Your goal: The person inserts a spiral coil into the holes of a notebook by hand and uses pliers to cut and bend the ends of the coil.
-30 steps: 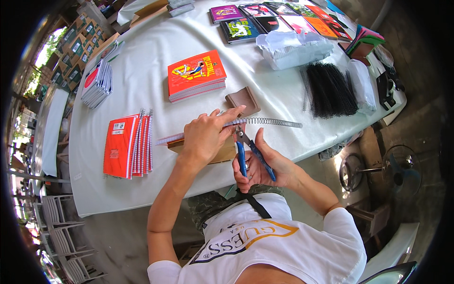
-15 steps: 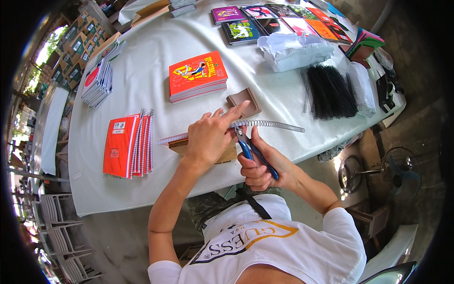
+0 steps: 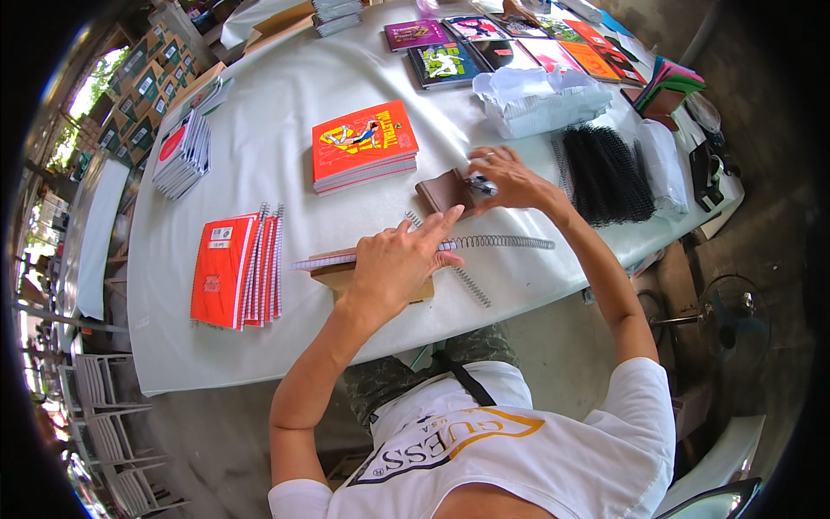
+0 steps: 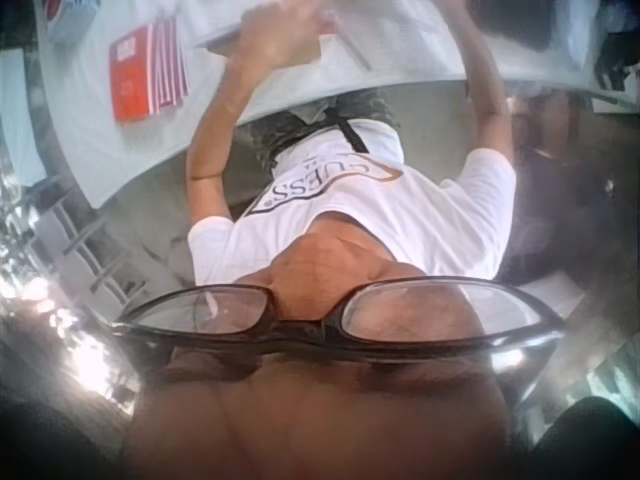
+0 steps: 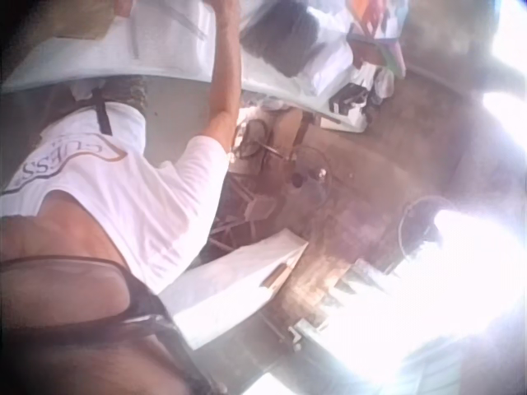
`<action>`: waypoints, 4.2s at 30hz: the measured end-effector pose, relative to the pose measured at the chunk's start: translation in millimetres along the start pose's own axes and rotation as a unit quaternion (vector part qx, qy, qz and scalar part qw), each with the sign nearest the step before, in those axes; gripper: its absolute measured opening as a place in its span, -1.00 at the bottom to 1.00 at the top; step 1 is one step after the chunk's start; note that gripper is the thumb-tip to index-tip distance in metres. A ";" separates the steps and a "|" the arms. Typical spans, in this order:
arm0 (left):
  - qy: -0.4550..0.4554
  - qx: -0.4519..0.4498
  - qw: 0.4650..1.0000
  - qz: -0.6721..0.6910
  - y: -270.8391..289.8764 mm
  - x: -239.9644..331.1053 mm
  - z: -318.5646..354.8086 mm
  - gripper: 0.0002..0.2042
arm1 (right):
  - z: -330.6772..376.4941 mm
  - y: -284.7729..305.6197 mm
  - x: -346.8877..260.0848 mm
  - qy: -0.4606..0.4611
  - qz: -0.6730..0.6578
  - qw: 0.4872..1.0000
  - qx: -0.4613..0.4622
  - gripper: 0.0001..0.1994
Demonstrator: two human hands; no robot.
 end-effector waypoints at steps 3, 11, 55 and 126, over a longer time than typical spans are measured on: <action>-0.093 0.200 0.973 -0.074 11.7 3.7 12.4 -0.17 | -20.0 -32.5 -54.3 0.102 -0.059 0.987 -0.105 -0.28; 0.007 0.358 0.934 0.008 23.2 -29.9 36.6 0.06 | -20.2 73.3 -88.6 0.151 -0.542 0.760 -0.325 -0.29; 0.080 0.384 0.918 -0.050 25.4 -65.9 86.9 0.05 | -56.9 49.5 -160.8 0.116 -0.488 0.799 -0.330 -0.42; -0.061 0.413 0.898 0.140 27.3 -8.9 125.9 -0.44 | 70.7 -15.3 6.2 -0.098 -0.006 0.994 0.038 -0.46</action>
Point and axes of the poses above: each hand's wrist, its own z-axis away from the middle knuckle, its own y-axis out of the back of the hand, x = y × z, the point moved 9 cm from there along -z, towards the middle knuckle, and after that the axes turned 13 degrees about -y, right-handed, at the moved point
